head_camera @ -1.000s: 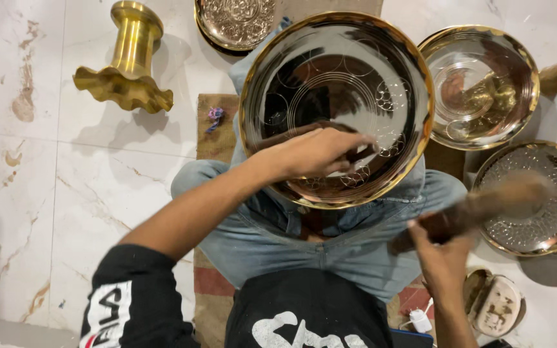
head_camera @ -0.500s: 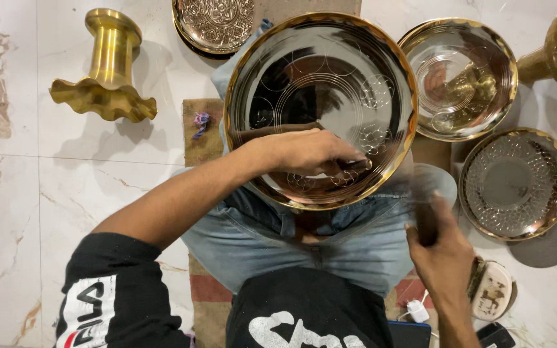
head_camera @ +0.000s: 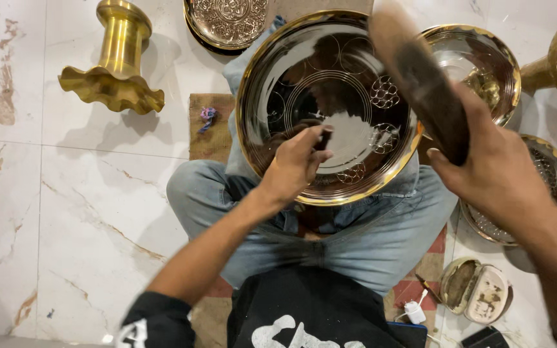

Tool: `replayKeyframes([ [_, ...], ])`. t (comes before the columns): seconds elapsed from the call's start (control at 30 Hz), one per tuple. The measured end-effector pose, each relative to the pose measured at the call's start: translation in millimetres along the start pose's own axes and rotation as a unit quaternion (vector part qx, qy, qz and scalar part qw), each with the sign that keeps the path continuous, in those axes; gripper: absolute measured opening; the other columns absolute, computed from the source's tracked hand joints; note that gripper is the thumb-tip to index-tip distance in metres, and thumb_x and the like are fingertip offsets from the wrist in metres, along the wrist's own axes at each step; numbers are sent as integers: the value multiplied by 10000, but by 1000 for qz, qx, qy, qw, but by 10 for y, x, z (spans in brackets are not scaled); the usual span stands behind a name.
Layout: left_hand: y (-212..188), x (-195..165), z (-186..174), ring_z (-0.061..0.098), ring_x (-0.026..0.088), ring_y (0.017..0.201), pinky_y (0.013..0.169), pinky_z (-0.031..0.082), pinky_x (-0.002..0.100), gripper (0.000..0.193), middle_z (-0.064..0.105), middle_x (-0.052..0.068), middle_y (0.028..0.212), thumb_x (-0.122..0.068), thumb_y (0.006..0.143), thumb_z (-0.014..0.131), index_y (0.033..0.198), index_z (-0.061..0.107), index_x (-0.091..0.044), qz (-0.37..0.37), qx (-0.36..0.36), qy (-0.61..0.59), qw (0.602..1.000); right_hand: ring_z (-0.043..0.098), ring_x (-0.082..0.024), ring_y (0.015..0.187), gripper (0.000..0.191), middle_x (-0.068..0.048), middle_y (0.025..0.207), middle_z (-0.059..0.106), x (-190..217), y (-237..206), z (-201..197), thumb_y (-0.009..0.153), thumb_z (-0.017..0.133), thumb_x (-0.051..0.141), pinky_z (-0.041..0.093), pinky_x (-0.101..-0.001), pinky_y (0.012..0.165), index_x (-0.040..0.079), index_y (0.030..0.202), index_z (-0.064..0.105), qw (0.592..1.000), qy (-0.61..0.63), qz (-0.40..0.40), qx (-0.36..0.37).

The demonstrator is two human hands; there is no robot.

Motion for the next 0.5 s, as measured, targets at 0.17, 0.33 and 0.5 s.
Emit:
replayKeyframes([
  [0.17, -215, -106, 85, 712, 380, 891, 747, 557, 445, 325, 686, 207, 1005, -32, 972, 685, 1258, 537, 1, -102, -127, 15, 987, 740, -289, 788, 898, -134, 1200, 683, 736, 149, -318, 831, 643, 140, 608, -428, 608, 311, 1657, 337, 947, -245, -208, 30],
  [0.33, -342, -192, 175, 702, 375, 870, 746, 556, 441, 259, 681, 203, 959, -58, 987, 699, 1152, 526, 41, -144, -205, 42, 967, 706, -210, 734, 805, -144, 1080, 638, 1167, 128, -390, 1052, 468, 89, 609, -340, 612, 383, 1693, 80, 883, -398, -159, 194],
  [0.5, -347, -172, 184, 700, 322, 842, 747, 556, 414, 205, 657, 177, 916, -50, 991, 673, 1070, 507, 40, -174, -226, 11, 958, 666, -186, 669, 994, -122, 1021, 643, 1110, 63, -301, 774, 546, 107, 612, -334, 617, 352, 1675, 206, 842, -444, -307, 8],
])
Point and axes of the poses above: each hand's wrist, its own y-axis towards the middle knuckle, its own z-axis out of the palm, x = y × z, the point moved 3 cm from there along y, towards the middle knuckle
